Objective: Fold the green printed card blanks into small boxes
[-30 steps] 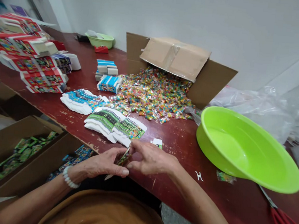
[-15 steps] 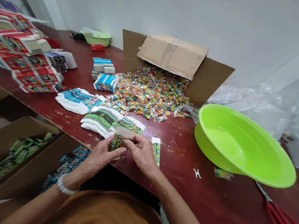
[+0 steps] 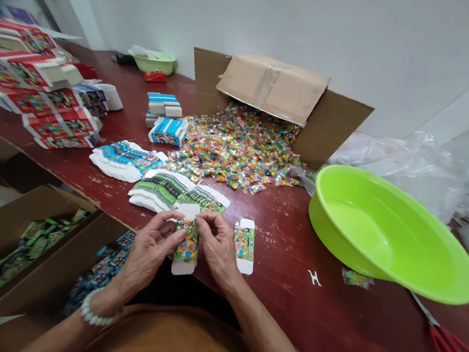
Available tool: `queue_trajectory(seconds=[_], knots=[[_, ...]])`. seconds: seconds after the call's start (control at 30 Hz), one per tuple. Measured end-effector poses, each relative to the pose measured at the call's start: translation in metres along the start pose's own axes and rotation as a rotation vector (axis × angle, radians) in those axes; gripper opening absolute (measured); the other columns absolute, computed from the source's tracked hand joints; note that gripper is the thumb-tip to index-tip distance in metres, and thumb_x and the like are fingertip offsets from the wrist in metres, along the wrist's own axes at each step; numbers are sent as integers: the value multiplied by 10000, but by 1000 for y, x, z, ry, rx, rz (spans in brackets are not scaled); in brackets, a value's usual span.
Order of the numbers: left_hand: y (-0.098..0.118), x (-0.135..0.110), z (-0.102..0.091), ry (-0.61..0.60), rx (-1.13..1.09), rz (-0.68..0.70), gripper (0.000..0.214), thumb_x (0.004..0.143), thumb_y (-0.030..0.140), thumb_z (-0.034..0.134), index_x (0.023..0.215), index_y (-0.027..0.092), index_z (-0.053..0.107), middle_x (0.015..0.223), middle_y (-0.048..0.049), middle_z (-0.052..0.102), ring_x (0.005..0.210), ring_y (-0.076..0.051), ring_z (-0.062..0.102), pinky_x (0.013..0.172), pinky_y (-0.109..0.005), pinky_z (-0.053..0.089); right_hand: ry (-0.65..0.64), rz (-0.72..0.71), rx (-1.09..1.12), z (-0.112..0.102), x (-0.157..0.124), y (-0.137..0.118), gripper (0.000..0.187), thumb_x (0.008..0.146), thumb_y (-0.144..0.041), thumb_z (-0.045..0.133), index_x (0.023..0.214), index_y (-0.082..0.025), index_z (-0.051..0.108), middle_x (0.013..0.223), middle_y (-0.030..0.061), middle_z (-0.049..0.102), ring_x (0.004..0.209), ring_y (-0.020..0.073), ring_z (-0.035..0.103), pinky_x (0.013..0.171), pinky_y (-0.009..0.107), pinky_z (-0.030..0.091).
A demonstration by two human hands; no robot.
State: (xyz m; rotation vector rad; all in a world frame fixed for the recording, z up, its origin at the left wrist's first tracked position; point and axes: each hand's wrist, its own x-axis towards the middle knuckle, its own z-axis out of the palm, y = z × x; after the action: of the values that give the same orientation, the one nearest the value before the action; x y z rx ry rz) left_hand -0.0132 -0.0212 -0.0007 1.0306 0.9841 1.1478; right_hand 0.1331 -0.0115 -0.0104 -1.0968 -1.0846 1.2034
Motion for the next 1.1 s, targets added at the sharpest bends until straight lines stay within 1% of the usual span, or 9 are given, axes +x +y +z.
queue_trajectory(seconds=[0.13,0.23,0.4,0.47,0.6,0.73,0.87,1.0,1.1], knots=[[-2,0,-5,-23,49,-40,291,822,396,724,985,212,569,790,20,650,697,-127,593,619,-207,484,-92,118,-9,-9,12,1,293,739,-436,771,749,-172,644,724,1,625,676,145,557,669,280,465],[-2,0,-6,-33,81,-22,261,841,398,706,934,194,573,804,12,649,706,-119,581,628,-204,469,-165,174,58,-13,21,-2,372,680,-424,825,913,-181,666,730,-15,621,658,134,557,644,264,446],[3,0,-6,-2,-70,-35,492,822,367,749,1172,248,425,744,51,642,668,-119,601,628,-211,477,-238,-49,-152,-14,22,-9,266,808,-440,724,794,-175,701,753,22,640,725,160,566,684,282,438],[5,-1,-4,-23,-174,-113,585,813,405,755,1245,252,391,760,43,650,644,-126,616,619,-226,492,-178,-135,-182,-12,19,-9,288,810,-467,715,782,-181,711,746,27,630,729,173,572,684,289,447],[1,-2,3,-108,-369,-337,515,860,576,614,1167,169,539,730,-34,675,517,-160,616,502,-260,485,-154,-145,-183,-8,12,-5,324,801,-523,710,809,-200,727,769,42,640,717,191,603,671,299,487],[-10,4,7,-7,-389,-480,654,885,701,419,1022,105,652,550,-53,623,389,-153,540,419,-252,428,-239,-46,-188,-7,11,-4,352,784,-560,708,783,-208,724,792,53,663,659,192,617,612,296,514],[-12,9,4,19,-236,-288,735,808,781,458,1008,116,699,566,-68,634,462,-170,580,470,-260,446,-291,52,-197,-8,19,-7,363,734,-557,753,730,-197,709,766,60,693,701,222,662,675,316,551],[1,1,-4,-2,-140,-54,642,729,746,624,965,160,737,747,-116,713,800,-269,681,773,-359,534,-377,42,-257,-9,25,-9,416,696,-575,773,844,-185,766,763,72,717,743,230,668,698,307,549],[14,-8,-10,-90,-70,44,684,826,758,464,870,139,752,755,-112,714,835,-270,678,889,-384,504,-381,52,-332,-7,25,-11,461,719,-622,728,757,-165,764,635,48,661,581,172,594,564,262,501]])
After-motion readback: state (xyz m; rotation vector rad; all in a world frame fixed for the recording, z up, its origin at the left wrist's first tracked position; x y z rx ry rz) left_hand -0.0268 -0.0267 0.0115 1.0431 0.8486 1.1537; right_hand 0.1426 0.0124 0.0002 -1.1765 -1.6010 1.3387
